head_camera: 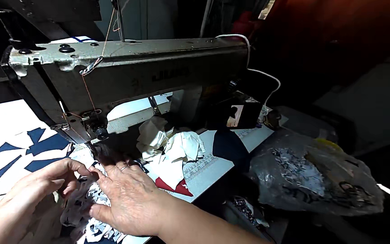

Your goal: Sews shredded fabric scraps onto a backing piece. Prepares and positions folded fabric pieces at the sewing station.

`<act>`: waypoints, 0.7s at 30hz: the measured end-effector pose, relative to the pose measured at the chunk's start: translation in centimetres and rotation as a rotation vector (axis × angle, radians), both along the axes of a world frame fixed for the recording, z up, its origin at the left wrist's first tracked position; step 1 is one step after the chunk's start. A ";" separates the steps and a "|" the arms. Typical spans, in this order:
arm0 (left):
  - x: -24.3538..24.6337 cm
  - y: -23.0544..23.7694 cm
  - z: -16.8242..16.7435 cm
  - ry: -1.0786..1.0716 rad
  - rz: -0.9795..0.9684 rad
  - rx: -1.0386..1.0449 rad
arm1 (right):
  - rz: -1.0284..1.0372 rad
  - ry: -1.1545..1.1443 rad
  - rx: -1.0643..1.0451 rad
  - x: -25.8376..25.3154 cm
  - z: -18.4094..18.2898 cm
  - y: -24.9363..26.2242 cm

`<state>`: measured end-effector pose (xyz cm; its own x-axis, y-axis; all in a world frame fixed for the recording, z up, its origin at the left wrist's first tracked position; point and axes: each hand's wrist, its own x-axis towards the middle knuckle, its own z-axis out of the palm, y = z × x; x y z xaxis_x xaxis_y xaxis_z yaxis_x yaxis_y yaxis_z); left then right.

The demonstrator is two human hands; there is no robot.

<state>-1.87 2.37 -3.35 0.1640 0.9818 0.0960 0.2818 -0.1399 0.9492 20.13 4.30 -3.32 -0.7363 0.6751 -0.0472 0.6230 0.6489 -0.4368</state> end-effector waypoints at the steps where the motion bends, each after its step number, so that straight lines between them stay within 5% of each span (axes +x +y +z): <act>1: -0.1 0.1 0.0 0.001 -0.002 -0.019 | 0.002 0.002 -0.001 0.0 0.0 0.0; 21: 0.6 -0.1 0.8 -0.084 0.073 -0.120 | -0.006 0.039 0.002 0.2 -0.2 -0.1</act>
